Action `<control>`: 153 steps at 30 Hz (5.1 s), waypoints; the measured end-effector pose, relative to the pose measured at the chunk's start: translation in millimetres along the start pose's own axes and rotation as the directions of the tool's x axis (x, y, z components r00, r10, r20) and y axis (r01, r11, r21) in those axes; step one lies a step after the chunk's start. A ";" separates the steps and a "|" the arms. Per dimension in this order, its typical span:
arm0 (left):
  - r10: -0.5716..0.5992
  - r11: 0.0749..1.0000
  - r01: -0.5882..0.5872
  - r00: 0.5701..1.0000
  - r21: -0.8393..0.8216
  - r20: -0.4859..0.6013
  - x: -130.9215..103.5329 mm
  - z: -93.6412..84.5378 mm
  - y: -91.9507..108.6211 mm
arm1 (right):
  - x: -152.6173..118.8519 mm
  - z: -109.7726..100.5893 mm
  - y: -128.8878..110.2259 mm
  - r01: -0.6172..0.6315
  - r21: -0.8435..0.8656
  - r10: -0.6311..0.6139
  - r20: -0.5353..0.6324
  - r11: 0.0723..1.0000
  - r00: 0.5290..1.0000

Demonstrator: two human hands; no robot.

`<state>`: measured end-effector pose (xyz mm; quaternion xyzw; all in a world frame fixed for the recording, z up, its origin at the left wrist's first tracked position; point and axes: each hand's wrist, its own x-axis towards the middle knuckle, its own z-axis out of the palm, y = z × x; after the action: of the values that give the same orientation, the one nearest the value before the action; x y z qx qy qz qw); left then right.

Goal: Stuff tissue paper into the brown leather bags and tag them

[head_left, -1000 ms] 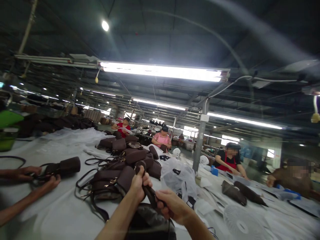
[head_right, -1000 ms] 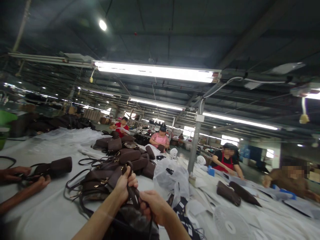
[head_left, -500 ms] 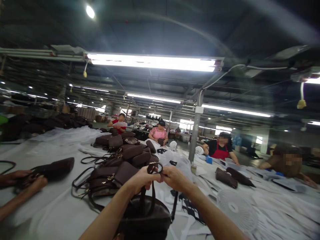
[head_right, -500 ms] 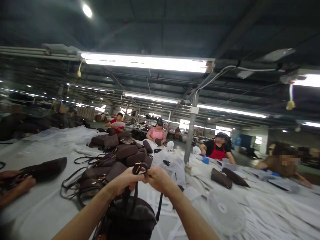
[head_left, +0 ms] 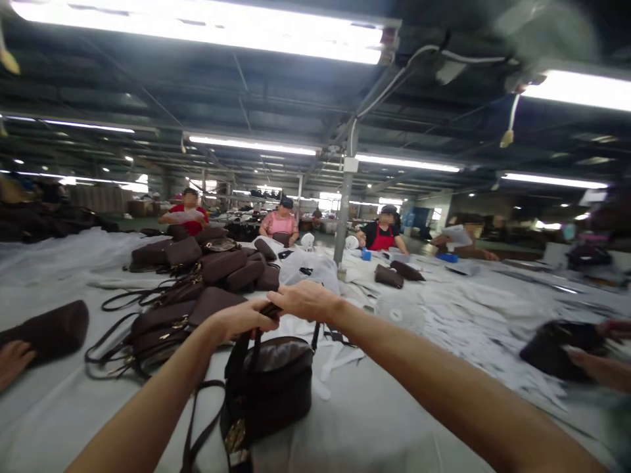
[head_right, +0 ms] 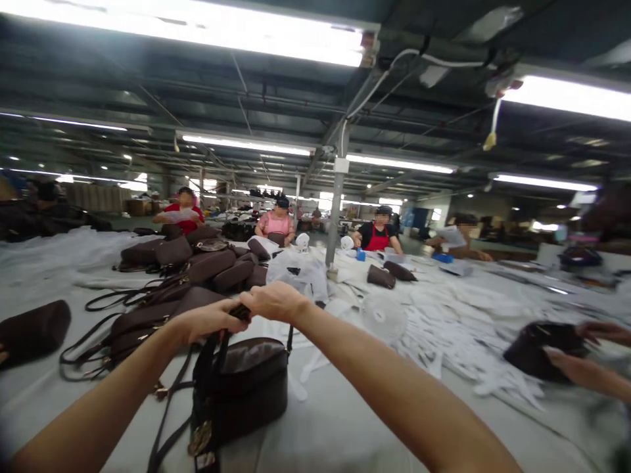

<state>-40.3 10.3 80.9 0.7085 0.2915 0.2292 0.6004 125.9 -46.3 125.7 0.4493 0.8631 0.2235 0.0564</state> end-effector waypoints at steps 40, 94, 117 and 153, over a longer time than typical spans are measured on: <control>0.004 0.927 -0.108 0.960 -0.358 -0.280 11.6 5.5 -65.3 | -145.2 219.5 -60.0 -0.383 0.578 0.349 0.175 0.720 0.921; 0.372 0.713 -0.106 0.895 0.693 -0.245 -8.5 20.5 -48.5 | 34.2 112.4 -84.6 -0.013 0.901 0.723 0.356 -0.433 0.591; 0.396 0.918 -0.309 0.676 0.249 -0.621 5.9 23.0 -73.1 | 14.4 105.6 -88.9 -0.008 0.935 0.650 0.254 -0.356 0.717; 0.423 0.903 -0.378 0.693 0.205 -0.584 -2.2 39.5 -73.9 | -1.2 73.9 -63.3 -0.052 0.989 0.651 0.132 -0.140 0.748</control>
<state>-25.4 -11.5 1.3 0.6609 0.3169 0.5623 0.3829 101.2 -53.9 31.9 0.5149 0.5760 -0.3532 -0.5275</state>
